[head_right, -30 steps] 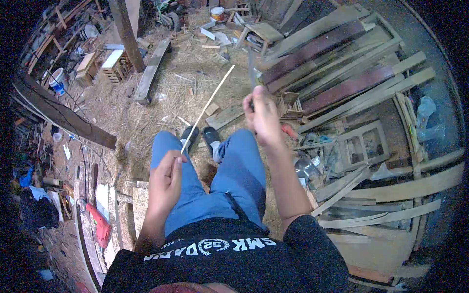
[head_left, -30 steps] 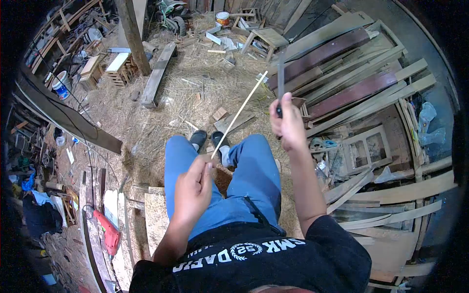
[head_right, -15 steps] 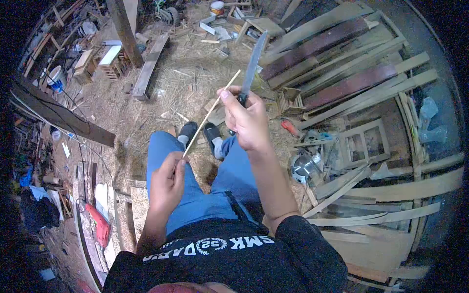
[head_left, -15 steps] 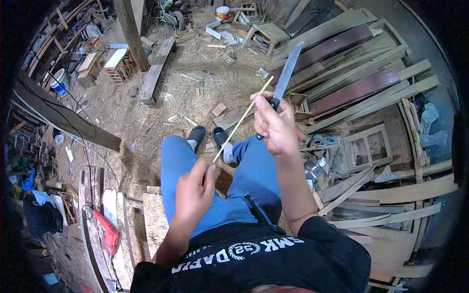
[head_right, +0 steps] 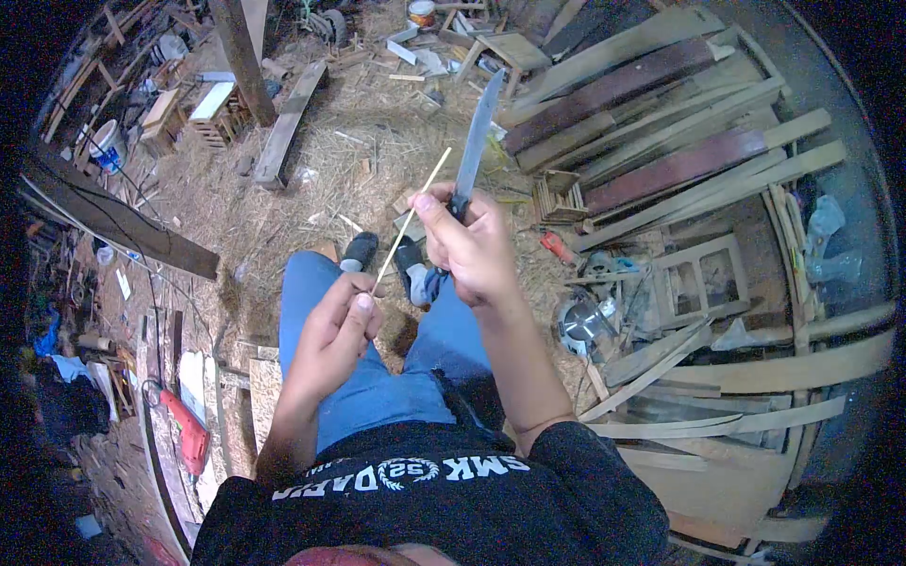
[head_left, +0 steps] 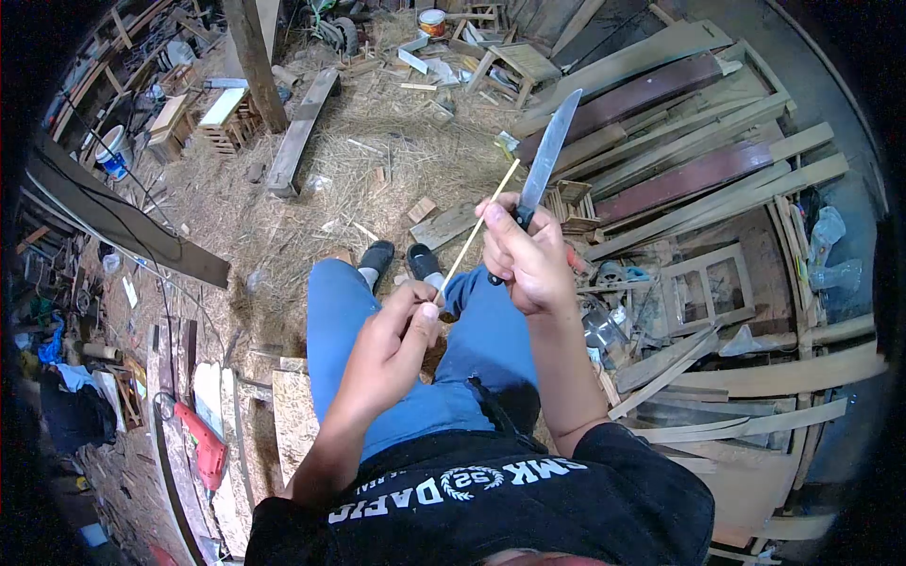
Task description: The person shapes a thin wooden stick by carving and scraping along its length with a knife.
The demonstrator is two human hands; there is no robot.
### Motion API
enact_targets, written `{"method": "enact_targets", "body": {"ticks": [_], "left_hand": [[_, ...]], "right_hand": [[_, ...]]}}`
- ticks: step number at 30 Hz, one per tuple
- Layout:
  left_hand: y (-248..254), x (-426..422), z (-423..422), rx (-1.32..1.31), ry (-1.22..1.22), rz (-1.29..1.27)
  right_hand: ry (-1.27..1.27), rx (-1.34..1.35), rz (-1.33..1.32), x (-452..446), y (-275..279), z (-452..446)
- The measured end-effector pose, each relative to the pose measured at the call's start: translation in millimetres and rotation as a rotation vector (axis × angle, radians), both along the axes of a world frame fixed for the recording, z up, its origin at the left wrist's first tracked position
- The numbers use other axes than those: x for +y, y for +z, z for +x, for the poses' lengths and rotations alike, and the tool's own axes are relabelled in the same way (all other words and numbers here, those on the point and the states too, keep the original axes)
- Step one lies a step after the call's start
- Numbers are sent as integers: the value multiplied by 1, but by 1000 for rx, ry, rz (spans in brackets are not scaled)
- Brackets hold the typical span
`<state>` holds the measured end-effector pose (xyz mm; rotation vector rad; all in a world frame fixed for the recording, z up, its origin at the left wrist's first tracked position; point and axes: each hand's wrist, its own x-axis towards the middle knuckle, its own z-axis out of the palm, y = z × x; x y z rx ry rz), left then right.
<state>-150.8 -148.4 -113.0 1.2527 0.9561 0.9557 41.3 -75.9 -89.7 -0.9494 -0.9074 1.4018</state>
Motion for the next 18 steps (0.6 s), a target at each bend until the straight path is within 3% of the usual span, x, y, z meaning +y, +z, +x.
{"method": "enact_targets", "body": {"ticks": [7,12,14,16,18], "left_hand": [[-10,4,2,-85,49,-54],[-1,5,0,89,161,82],[1,4,2,119,210,111],[3,4,3,149,252,139],[3,3,2,327,284,181]], "right_hand": [[45,-247,103,-3,-5,-3],[72,-472,263,-11,-33,5],[89,-766,392,-15,-46,6],[195,-922,280,-22,-25,9],[200,-1111,521,-22,-27,12]]}}
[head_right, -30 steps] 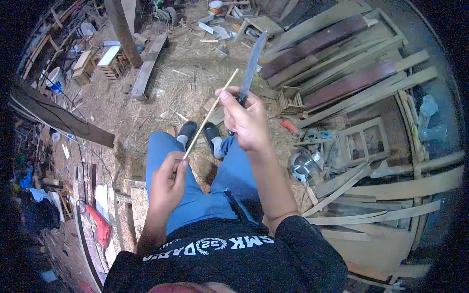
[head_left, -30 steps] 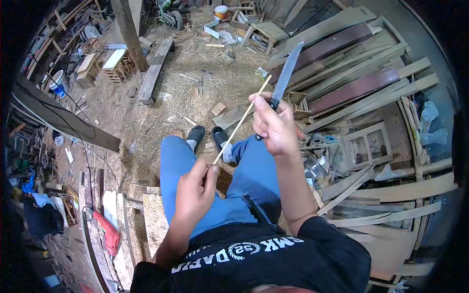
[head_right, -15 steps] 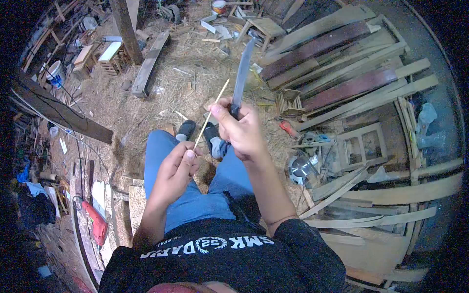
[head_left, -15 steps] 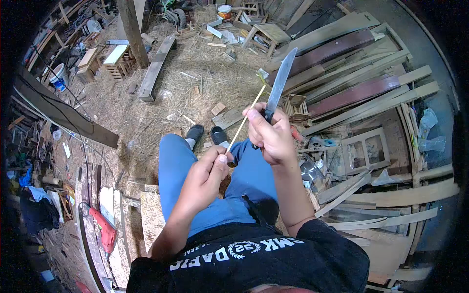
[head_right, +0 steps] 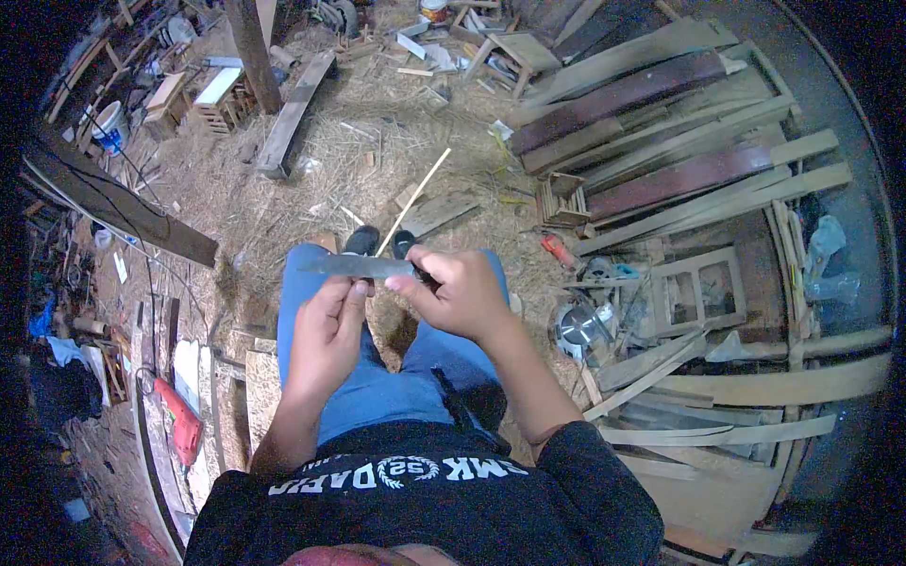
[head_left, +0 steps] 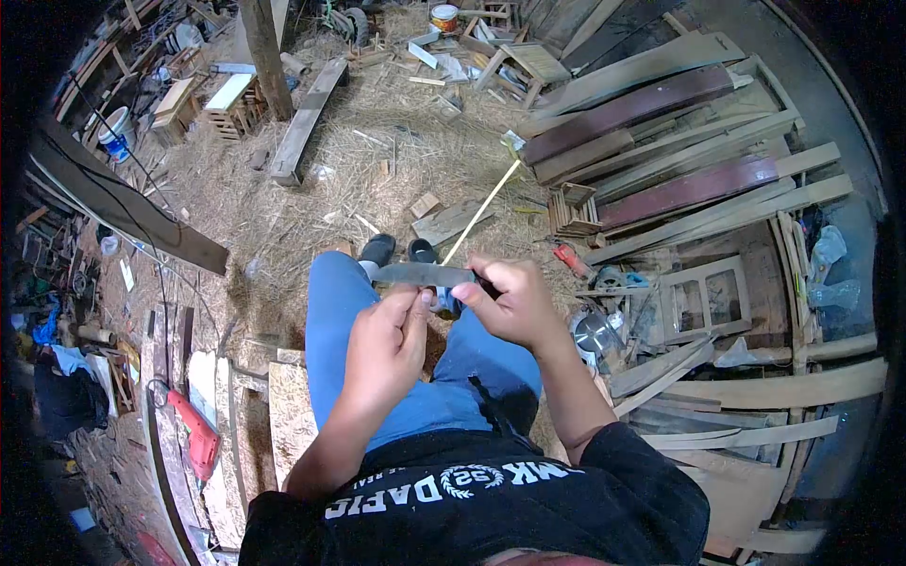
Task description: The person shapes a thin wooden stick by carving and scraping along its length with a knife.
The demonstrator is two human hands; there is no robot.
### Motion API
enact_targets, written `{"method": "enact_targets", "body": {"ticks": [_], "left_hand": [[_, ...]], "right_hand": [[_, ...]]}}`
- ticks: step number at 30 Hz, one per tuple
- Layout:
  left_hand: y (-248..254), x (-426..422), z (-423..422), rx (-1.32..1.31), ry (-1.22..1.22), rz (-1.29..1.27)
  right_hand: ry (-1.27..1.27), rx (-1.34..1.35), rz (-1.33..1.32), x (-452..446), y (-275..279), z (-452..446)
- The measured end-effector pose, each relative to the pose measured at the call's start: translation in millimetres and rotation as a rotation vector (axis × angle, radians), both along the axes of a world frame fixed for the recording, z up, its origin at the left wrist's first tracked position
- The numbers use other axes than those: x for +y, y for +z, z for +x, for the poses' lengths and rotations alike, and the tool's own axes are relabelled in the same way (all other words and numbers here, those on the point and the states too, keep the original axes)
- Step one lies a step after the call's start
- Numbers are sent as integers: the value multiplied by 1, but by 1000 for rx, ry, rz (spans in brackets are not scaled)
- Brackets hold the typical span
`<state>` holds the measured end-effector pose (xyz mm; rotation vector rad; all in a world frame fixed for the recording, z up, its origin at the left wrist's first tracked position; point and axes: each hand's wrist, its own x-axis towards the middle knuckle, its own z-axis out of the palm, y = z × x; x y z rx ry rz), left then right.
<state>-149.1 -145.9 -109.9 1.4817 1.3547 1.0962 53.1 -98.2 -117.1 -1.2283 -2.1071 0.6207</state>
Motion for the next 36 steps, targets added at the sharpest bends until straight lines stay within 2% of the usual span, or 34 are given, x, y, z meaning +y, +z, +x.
{"method": "enact_targets", "body": {"ticks": [4,9,12,14,16,18,20,22,26,27,29,30,32,34,36], "left_hand": [[8,-6,3,67,11,60],[12,-10,0,70,-27,127],[7,-4,-3,14,-6,-17],[6,-8,-4,10,-14,73],[3,-24,-8,-57,-136,-142],[-5,-32,-5,-133,-117,-91],[-6,-35,-4,-212,-128,-278],[-9,-33,-4,-264,-110,-274],[-5,-24,0,-292,-98,-250],[-3,-24,1,-287,-101,-251],[1,-24,6,-218,-36,-174],[1,-26,7,-215,-38,-174],[0,-30,8,22,5,48],[6,-29,6,48,-23,-8],[8,-37,7,72,-50,-68]], "right_hand": [[38,94,131,2,-2,1],[73,31,134,7,11,8],[15,43,107,16,4,11],[-279,84,114,32,-17,23],[-427,392,-24,49,-4,42],[-413,420,-53,56,-9,67],[-329,516,-138,48,-17,72],[-250,604,-216,33,-14,62],[-156,181,53,4,-13,16],[-160,186,53,-2,-10,12],[1,3,51,-10,-6,6],[0,6,51,-11,-7,7],[17,-6,90,-13,-9,10],[17,-17,139,-6,-1,16],[-297,-29,27,16,-16,37]]}}
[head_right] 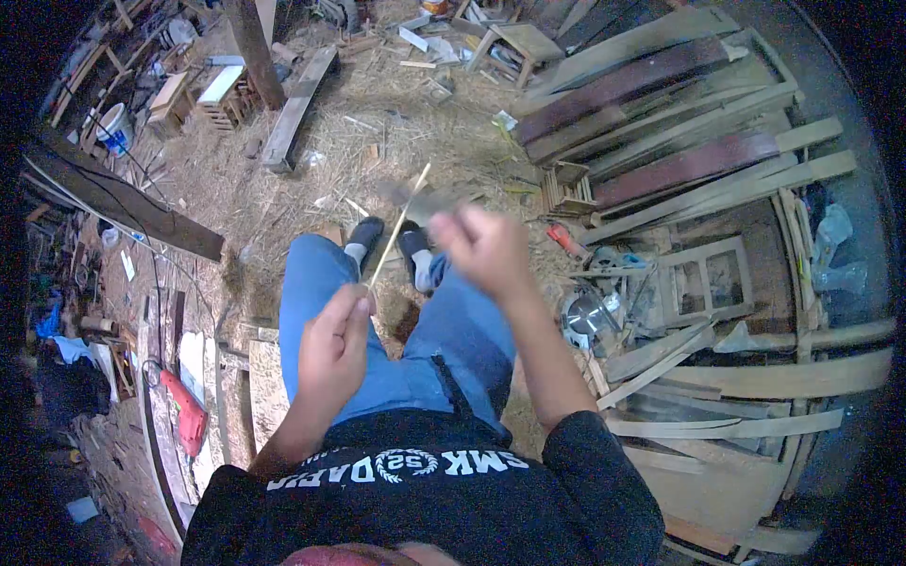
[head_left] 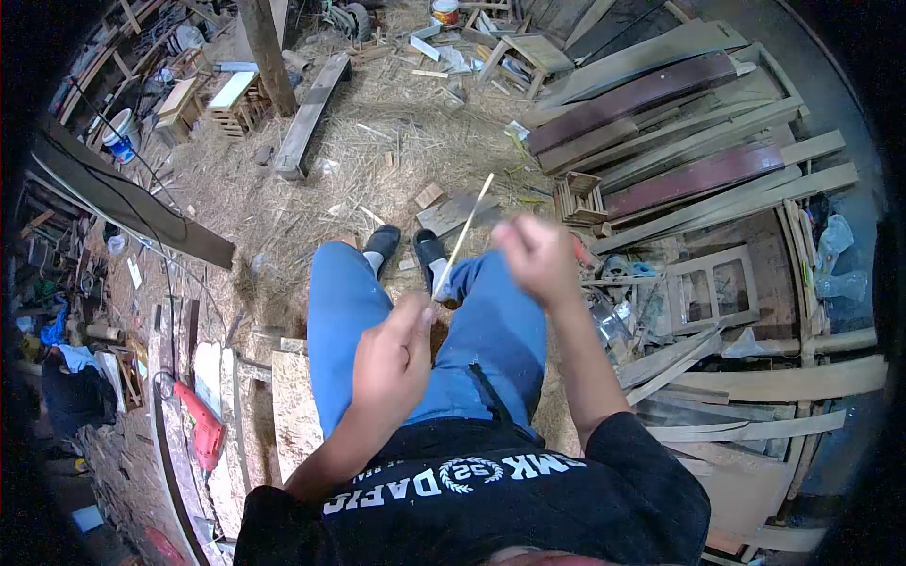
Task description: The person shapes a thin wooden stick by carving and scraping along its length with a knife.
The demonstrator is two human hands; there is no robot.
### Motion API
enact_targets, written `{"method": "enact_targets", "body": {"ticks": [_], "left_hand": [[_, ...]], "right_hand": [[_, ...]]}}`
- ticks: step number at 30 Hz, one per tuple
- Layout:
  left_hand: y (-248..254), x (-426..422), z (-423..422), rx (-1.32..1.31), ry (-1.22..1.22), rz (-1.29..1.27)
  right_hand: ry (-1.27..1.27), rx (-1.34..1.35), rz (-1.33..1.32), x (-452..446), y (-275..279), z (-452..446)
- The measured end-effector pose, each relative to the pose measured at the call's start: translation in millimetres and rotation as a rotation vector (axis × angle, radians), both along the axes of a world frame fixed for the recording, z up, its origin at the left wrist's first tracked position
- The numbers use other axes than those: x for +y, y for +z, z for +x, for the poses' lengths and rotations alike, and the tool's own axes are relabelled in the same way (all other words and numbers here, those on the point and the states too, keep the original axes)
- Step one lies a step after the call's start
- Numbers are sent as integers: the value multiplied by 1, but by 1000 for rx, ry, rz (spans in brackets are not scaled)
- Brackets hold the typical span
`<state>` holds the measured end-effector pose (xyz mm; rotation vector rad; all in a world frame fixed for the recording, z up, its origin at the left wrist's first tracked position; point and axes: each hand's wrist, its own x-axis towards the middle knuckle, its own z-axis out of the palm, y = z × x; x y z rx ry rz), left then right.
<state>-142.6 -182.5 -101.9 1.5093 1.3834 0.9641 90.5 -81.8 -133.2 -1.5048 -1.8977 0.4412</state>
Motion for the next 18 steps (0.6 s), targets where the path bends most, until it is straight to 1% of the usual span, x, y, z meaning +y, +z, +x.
{"method": "enact_targets", "body": {"ticks": [2,3,5,6,7,8,9,10,11,12,14,15,16,18], "left_hand": [[-1,-9,3,-99,-52,16],[-4,-6,4,-98,-45,26],[-13,-7,4,-238,-9,-75],[-15,-6,2,-233,-9,-80],[-16,1,0,-341,-6,-145],[-18,8,-2,-451,-5,-207],[-19,11,-3,-433,-11,-208],[-16,12,0,-432,-13,-211],[-11,13,1,-492,-17,-253],[-8,12,2,-551,-20,-294],[-17,12,2,-559,-6,-283],[-20,11,2,-572,10,-271],[-20,10,2,-572,11,-273],[-18,9,4,-327,55,-160]], "right_hand": [[-217,221,7,22,9,20],[-208,222,16,27,7,29],[-123,508,-108,25,-8,41],[-78,486,-59,18,-10,32],[-32,461,-4,9,-9,15],[23,394,-68,-1,-1,3],[74,325,-136,-12,12,-10],[128,190,-143,-19,17,-18],[182,57,-151,-23,18,-24],[181,62,-152,-25,15,-29],[350,55,37,-27,11,-36],[368,-44,49,-28,15,-36],[368,-43,47,-28,18,-36],[408,-155,111,-27,23,-35]]}}
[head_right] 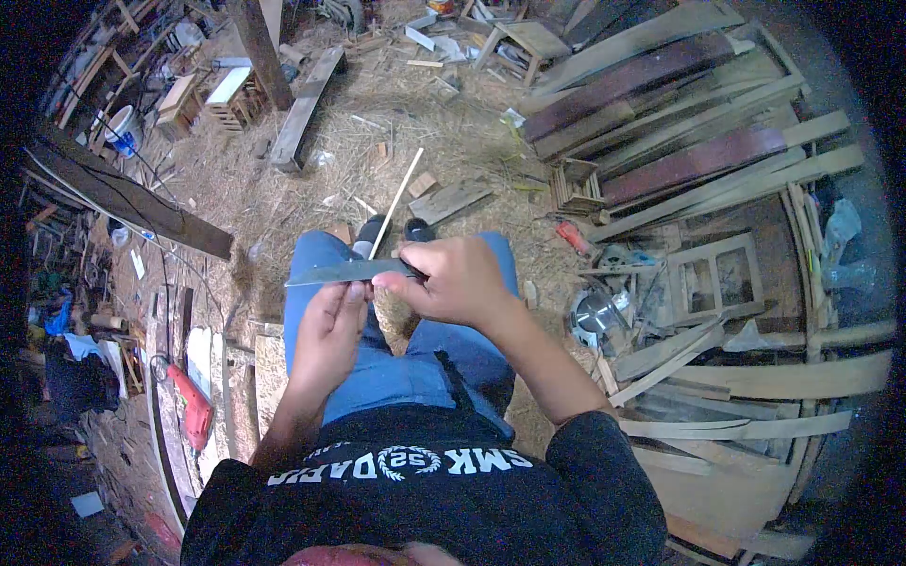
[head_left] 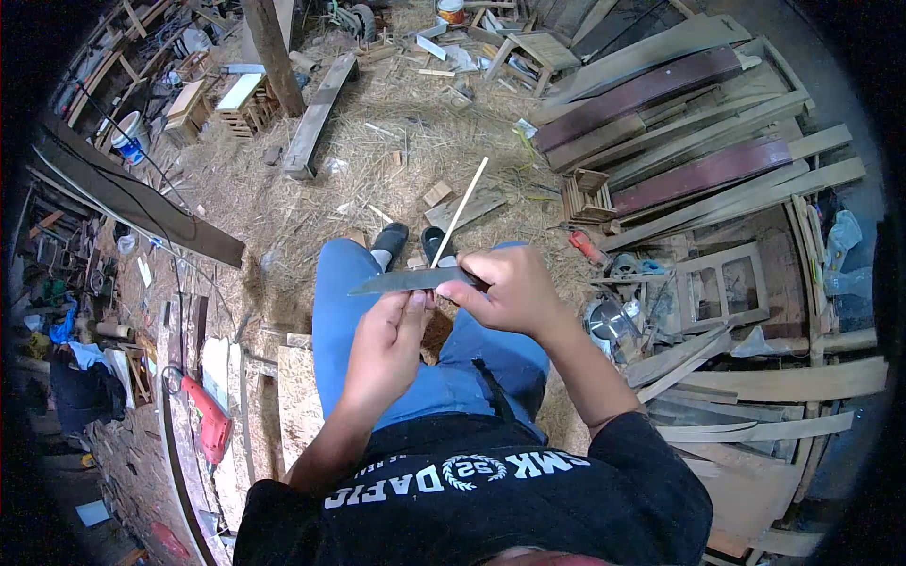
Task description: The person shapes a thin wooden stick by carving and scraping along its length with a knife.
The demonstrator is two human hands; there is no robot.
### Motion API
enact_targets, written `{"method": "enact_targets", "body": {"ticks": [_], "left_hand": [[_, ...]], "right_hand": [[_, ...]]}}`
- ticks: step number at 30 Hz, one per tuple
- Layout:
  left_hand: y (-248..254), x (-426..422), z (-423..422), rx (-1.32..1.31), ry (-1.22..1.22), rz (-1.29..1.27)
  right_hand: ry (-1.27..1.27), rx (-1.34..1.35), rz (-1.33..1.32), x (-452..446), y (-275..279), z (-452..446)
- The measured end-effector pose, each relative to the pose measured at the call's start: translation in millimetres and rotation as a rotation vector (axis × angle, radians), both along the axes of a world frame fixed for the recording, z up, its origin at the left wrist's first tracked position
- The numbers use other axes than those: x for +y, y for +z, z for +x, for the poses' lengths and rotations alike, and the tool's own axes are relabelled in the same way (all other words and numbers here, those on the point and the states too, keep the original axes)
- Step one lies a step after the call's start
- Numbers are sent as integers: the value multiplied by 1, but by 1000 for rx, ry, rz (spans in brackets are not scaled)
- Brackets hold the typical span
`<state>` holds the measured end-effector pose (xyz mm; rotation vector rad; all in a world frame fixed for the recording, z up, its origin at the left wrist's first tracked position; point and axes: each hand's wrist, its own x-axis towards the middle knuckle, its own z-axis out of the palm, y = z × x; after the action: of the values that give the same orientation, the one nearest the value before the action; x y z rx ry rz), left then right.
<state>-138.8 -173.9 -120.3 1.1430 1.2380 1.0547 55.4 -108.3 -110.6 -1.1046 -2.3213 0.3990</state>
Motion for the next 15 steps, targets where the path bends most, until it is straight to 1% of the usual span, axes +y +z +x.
{"method": "enact_targets", "body": {"ticks": [1,3,4,6,10,11,13,15], "left_hand": [[5,1,-1,-1,1,-1],[16,3,-6,116,5,19],[12,5,-8,114,7,15],[-1,11,-13,72,23,-15],[-2,13,-17,-15,42,-33],[-1,11,-18,31,39,-23],[-1,5,-18,78,33,-18],[-4,0,-17,115,9,-40]], "right_hand": [[1,-1,-1,5,-1,3],[-94,-4,-11,17,-7,10],[-92,-6,-15,22,-12,11],[-219,51,-39,32,-19,11],[-214,16,-3,33,-30,1],[-209,18,-8,32,-30,-1],[-42,-17,58,27,-25,-5],[-65,-51,55,34,-26,1]]}}
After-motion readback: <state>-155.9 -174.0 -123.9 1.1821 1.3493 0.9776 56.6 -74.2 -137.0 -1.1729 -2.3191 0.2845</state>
